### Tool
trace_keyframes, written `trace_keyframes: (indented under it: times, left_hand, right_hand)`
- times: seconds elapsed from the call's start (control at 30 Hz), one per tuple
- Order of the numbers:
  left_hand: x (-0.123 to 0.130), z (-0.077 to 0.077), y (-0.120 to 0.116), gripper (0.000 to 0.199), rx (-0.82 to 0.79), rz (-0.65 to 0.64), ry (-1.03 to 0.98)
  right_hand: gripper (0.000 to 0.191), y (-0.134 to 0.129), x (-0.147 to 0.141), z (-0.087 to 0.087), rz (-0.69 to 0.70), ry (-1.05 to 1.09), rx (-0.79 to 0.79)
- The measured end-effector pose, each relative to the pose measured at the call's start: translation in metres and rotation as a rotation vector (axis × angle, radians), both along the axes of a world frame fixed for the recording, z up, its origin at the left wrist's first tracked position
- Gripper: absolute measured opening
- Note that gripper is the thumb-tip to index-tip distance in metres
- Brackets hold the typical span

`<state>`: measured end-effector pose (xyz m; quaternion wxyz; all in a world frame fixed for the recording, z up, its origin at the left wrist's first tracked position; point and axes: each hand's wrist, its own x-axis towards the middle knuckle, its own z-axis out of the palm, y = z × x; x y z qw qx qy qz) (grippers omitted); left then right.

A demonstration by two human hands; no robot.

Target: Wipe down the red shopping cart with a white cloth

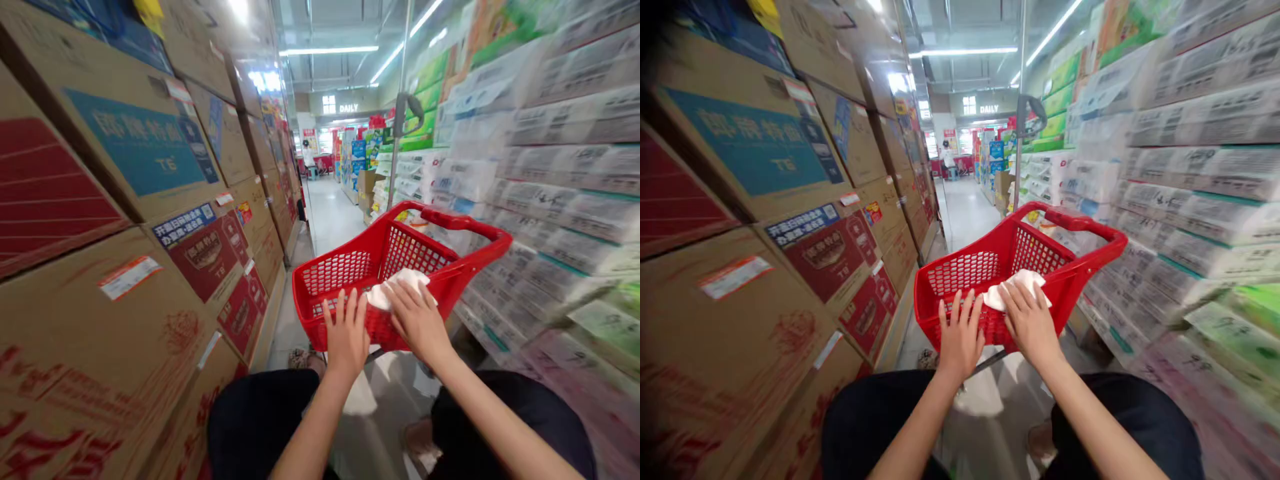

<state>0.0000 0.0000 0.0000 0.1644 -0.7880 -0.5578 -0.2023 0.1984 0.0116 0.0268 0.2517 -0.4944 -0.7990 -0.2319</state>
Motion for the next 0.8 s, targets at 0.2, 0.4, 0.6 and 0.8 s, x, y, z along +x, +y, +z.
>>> trace_keyframes:
  times: [0.2,0.4,0.6,0.8]
  left_hand:
    - [-0.007,-0.001,-0.002,0.077,0.030,-0.041,0.007]
    - [-0.009,0.001,-0.004,0.076,0.017,-0.056,-0.028]
    - [-0.009,0.000,-0.002,0.074,0.026,-0.056,-0.026]
    - [-0.009,0.001,-0.005,0.073,0.011,-0.059,-0.034]
  right_hand:
    - [0.048,0.013,0.026,0.005,0.063,-0.041,0.006]
    - [0.053,0.016,0.067,0.009,0.011,-0.032,0.012]
    - [0.058,0.003,0.072,0.032,0.045,0.088,-0.044]
    - [0.064,0.000,0.083,0.085,-0.317,0.183,0.160]
